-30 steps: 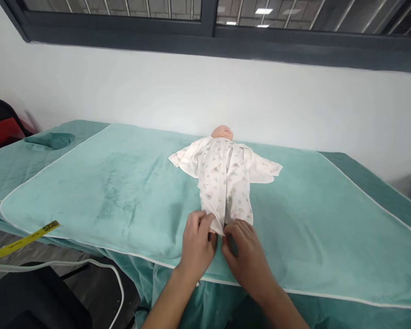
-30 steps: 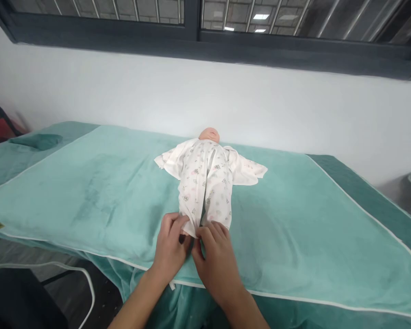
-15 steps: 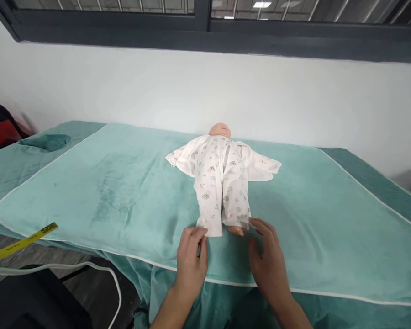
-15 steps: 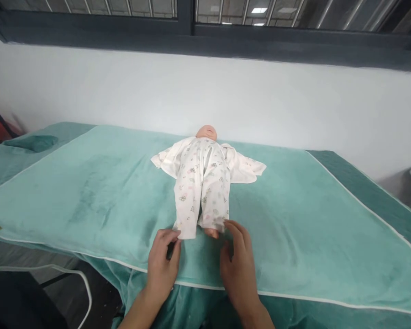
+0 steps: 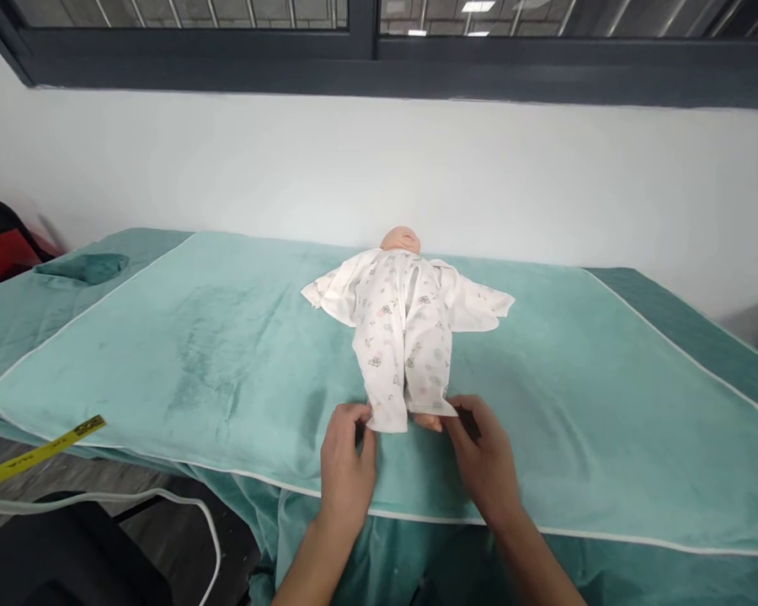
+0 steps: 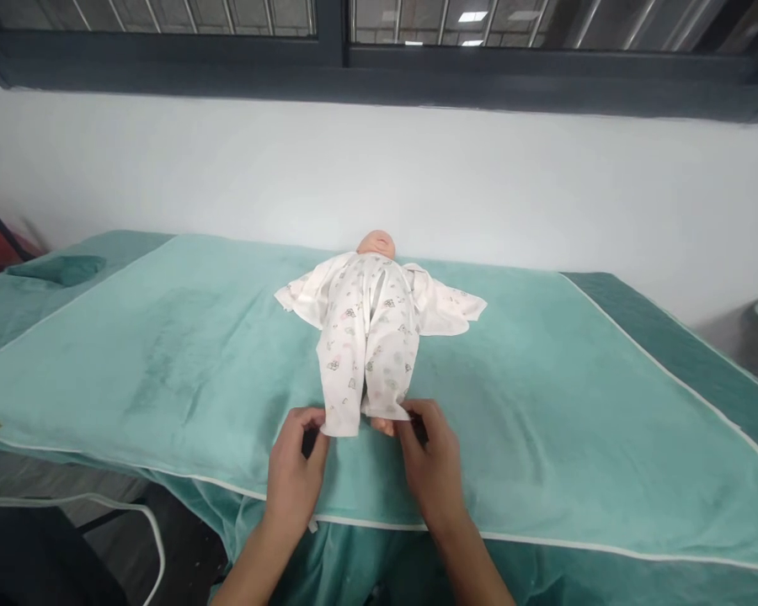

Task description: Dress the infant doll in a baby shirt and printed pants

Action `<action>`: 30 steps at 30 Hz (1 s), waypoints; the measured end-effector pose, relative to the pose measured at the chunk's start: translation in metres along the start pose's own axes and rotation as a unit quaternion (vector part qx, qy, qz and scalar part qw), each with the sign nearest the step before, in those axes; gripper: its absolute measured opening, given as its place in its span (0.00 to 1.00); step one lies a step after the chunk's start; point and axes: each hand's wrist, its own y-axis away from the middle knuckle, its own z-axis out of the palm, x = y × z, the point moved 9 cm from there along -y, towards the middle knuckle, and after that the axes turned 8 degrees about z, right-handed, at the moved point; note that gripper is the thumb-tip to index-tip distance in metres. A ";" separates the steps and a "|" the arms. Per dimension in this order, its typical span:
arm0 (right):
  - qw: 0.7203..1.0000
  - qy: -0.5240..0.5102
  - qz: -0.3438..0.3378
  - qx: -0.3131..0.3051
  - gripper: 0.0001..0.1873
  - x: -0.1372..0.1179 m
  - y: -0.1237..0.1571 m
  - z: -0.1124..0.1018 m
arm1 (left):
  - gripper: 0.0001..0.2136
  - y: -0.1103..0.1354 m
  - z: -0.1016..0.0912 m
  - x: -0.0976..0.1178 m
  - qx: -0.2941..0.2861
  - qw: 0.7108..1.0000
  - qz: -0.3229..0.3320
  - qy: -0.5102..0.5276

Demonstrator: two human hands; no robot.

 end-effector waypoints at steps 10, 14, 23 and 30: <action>0.998 -0.053 -0.022 0.041 0.07 -0.025 0.015 -0.029 | 0.09 0.002 -0.018 0.015 0.038 0.997 -0.014 0.064; 1.000 -0.001 -0.022 -0.009 0.10 -0.016 0.013 -0.013 | 0.09 0.009 -0.012 0.020 0.031 0.999 0.003 0.019; 0.988 0.145 0.044 -0.011 0.12 0.019 0.014 -0.003 | 0.13 0.011 0.015 0.061 0.020 0.972 0.137 -0.187; 0.991 0.122 0.032 -0.038 0.12 0.019 0.021 -0.001 | 0.05 -0.007 0.029 0.060 -0.028 0.979 0.126 -0.156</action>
